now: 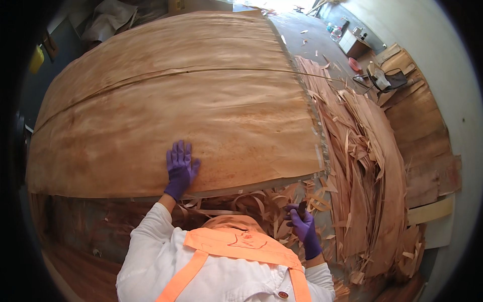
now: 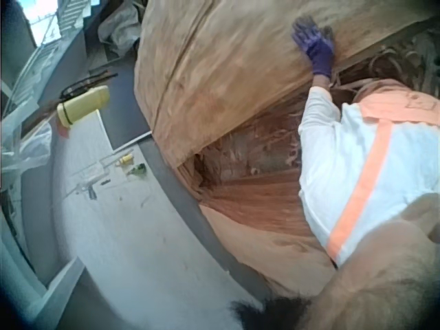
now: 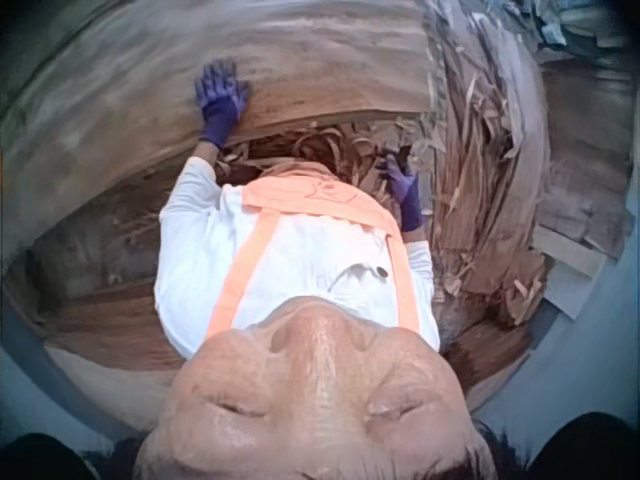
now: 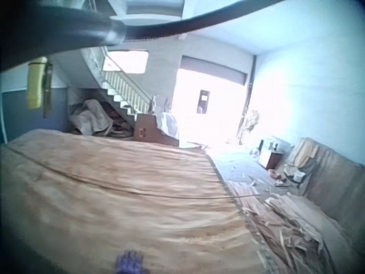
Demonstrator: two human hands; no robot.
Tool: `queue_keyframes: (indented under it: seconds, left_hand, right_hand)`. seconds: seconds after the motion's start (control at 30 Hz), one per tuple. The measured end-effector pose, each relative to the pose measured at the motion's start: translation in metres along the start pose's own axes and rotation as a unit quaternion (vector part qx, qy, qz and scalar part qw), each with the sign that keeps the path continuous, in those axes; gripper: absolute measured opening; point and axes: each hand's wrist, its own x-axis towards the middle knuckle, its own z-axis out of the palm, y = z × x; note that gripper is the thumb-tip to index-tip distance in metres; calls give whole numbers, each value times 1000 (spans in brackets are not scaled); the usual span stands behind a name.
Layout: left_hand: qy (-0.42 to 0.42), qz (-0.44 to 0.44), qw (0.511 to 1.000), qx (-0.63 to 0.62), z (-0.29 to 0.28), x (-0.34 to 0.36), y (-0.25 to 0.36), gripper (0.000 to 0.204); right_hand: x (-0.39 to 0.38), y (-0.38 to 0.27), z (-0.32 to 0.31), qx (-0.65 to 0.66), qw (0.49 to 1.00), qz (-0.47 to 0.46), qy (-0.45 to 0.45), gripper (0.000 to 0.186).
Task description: The person prepares large sheets of wood veneer by putting on gloves, using a hand tool to score or cut a thin strip, and then carefully peeling a layer away from a larger stack on a work table.
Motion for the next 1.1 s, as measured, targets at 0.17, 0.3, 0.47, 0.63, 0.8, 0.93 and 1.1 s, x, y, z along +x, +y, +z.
queue_keyframes:
  seconds: [0.17, 0.3, 0.47, 0.63, 0.8, 0.93, 1.1]
  left_hand:
    - [-22, -5, 1000, -2, -4, 5, 0, 62]
    - [-13, -2, 999, 42, 1, -4, -6, 62]
    - [-10, 9, 999, 38, 2, 6, 5, 61]
    - [1, 1, 999, 53, 5, 2, 6, 61]
    - [-5, -13, 999, 31, -2, -7, 2, 59]
    - [-96, -24, 995, -14, 0, 15, 14, 62]
    - [-31, -39, 995, -85, -9, -15, -18, 58]
  right_hand:
    - [-2, 23, -3, -10, 1000, 8, -25, 23]
    - [-1, 46, -9, 37, 999, 21, 0, 20]
    - [-13, 88, -34, 84, 993, 70, 38, 24]
    - [-15, 106, -49, 126, 990, 70, -9, 21]
    - [-10, 98, -27, 84, 995, 45, -7, 18]
    - [-1, 121, -8, 66, 996, 48, 19, 18]
    - [29, 148, 17, -92, 994, 12, -62, 32]
